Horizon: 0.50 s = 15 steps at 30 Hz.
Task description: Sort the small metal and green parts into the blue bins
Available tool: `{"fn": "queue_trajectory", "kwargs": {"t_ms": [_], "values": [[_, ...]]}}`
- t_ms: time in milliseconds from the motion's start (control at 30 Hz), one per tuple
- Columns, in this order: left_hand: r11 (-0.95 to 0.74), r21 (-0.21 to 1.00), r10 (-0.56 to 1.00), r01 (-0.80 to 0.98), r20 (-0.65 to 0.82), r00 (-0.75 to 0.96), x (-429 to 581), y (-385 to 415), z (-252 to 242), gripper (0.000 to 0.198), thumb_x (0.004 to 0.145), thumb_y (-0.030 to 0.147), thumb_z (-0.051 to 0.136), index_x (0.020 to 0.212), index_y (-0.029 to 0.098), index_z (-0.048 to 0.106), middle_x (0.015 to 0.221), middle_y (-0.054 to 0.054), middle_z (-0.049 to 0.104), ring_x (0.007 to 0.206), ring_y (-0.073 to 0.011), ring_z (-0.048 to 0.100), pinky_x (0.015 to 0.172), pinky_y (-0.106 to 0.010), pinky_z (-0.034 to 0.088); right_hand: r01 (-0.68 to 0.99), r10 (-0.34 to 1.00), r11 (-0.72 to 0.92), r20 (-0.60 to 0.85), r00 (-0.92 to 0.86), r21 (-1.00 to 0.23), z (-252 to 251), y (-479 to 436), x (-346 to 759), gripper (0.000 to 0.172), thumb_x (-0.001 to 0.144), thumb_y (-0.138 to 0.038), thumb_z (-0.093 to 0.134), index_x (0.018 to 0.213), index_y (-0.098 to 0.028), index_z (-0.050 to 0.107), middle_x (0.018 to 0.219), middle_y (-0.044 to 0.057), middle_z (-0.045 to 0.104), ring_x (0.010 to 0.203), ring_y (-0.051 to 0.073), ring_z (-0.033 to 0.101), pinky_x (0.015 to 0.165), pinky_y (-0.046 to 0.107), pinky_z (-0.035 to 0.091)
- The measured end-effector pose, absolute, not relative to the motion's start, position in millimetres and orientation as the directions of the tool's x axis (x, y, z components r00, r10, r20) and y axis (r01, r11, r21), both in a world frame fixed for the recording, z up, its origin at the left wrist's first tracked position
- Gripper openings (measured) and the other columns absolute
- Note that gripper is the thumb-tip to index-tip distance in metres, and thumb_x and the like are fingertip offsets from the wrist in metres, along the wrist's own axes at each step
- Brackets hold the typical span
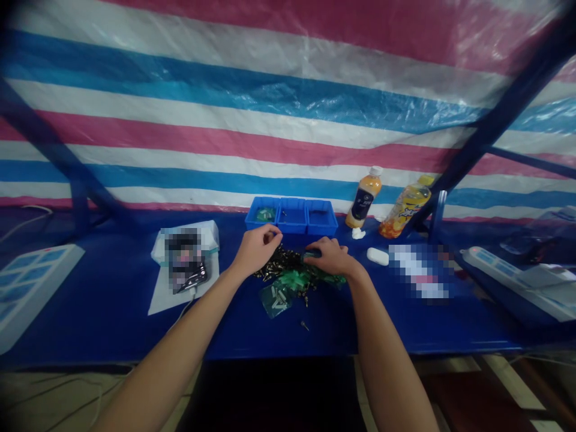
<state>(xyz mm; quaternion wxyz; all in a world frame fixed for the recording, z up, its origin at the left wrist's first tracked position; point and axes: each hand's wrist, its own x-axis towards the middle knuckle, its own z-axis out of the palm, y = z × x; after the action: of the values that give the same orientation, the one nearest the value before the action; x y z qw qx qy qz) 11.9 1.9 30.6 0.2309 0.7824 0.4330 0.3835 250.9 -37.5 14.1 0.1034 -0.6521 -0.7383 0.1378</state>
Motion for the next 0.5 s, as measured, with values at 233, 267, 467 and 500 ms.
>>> {"fn": "queue_trajectory", "kwargs": {"t_ms": [233, 267, 467, 500], "values": [[-0.521, 0.684, 0.853, 0.510, 0.399, 0.336, 12, 4, 27, 0.020, 0.089, 0.036, 0.054, 0.090, 0.021, 0.068, 0.064, 0.002, 0.062, 0.060, -0.0148, 0.056, 0.062, -0.028, 0.039, 0.925, 0.992, 0.093, -0.047, -0.118, -0.369, 13, -37, 256, 0.035, 0.084, -0.041, 0.062, 0.118, -0.033, 0.065, 0.120, 0.008, 0.062, 0.114, 0.033, 0.052, 0.090, 0.050, 0.042], [-0.523, 0.685, 0.852, 0.507, 0.398, 0.340, 13, 4, 27, 0.020, 0.089, 0.036, 0.054, 0.090, 0.021, 0.068, 0.064, 0.002, 0.062, 0.060, -0.0147, 0.055, 0.062, -0.028, 0.039, 0.908, 0.994, 0.085, -0.021, -0.103, -0.409, 13, -36, 255, 0.033, 0.084, -0.037, 0.063, 0.116, -0.031, 0.064, 0.116, 0.008, 0.064, 0.112, 0.033, 0.053, 0.090, 0.050, 0.043], [-0.513, 0.738, 0.850, 0.438, 0.364, 0.382, 14, -1, 32, 0.027, 0.090, 0.043, 0.055, 0.097, 0.021, 0.069, 0.073, -0.001, 0.067, 0.065, -0.0148, 0.058, 0.063, -0.028, 0.041, 0.535, 0.969, 0.240, 0.232, -0.083, -0.810, 18, -28, 246, 0.026, 0.084, -0.031, 0.063, 0.109, -0.023, 0.064, 0.109, 0.007, 0.068, 0.101, 0.023, 0.063, 0.093, 0.042, 0.047], [-0.503, 0.756, 0.851, 0.418, 0.349, 0.393, 15, -2, 33, 0.030, 0.089, 0.045, 0.056, 0.100, 0.021, 0.069, 0.077, -0.001, 0.068, 0.065, -0.0145, 0.058, 0.064, -0.028, 0.042, 0.444, 0.965, 0.256, 0.251, -0.071, -0.859, 20, -28, 243, 0.029, 0.082, -0.033, 0.065, 0.109, -0.022, 0.064, 0.107, 0.007, 0.069, 0.099, 0.023, 0.064, 0.092, 0.041, 0.049]]}}
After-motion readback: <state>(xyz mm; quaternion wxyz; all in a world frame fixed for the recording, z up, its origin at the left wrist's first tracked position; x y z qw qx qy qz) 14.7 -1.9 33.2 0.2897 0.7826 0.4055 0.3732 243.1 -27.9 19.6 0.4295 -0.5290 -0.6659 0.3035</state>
